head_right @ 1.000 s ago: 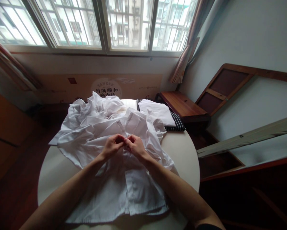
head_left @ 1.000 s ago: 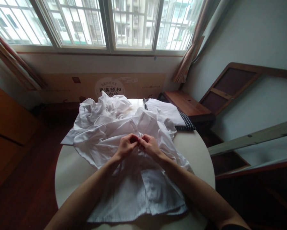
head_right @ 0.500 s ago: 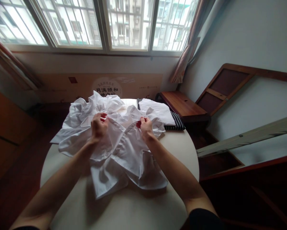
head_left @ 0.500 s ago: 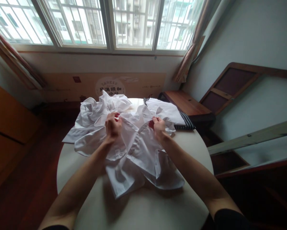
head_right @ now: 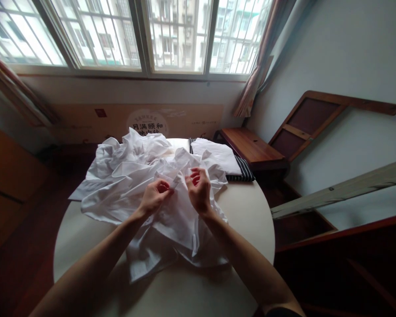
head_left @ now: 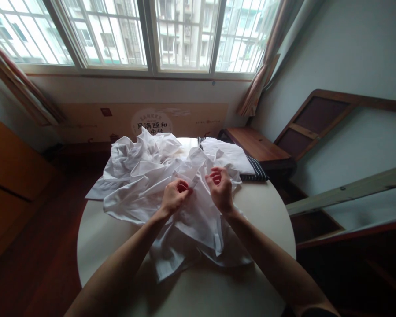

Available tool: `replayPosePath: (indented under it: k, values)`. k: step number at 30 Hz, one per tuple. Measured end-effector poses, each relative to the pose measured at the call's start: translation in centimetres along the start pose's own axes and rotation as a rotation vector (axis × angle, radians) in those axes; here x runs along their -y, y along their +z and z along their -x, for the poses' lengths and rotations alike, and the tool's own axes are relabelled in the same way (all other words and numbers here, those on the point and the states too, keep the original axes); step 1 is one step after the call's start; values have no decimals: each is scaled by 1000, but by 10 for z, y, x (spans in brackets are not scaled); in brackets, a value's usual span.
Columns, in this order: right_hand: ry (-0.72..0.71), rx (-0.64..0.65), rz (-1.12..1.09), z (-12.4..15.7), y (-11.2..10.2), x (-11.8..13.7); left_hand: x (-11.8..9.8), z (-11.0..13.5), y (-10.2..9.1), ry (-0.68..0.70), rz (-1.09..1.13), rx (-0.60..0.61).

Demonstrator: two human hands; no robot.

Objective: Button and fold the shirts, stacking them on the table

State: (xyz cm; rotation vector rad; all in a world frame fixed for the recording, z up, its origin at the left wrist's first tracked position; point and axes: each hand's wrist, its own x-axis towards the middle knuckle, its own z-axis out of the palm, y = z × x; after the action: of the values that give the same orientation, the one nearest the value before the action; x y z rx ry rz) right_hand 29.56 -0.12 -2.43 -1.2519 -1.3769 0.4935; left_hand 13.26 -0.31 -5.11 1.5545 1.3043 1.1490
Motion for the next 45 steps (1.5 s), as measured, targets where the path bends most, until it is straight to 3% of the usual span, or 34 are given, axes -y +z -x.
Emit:
replayPosePath:
  k: [4, 10, 15, 18, 21, 24, 27, 32, 37, 45]
  values:
    - [-141, 317, 204, 27, -3, 10, 5, 4, -2, 26, 92, 33]
    - [-66, 400, 226, 28, 5, 5, 5, 8, -3, -48, 234, 82]
    - [29, 562, 105, 23, 3, -6, 8, 7, -6, -18, 195, 155]
    - [-46, 543, 207, 25, 4, -7, 9, 8, -5, 29, 118, 118]
    - [-104, 464, 295, 31, 6, -4, 8, 13, -3, 120, -10, 4]
    - [-67, 409, 279, 35, 9, 0, 7, 21, 2, 209, -92, -105]
    - [19, 384, 229, 36, 10, -2, 9, 27, 8, 228, -58, -139]
    - [208, 409, -27, 35, 13, -15, 14, 30, 16, 253, -1, -154]
    - [457, 486, -339, 33, 12, -18, 17, 28, 17, 290, 111, -23]
    - [558, 515, -468, 34, 10, -13, 18, 29, 17, 307, -20, -11]
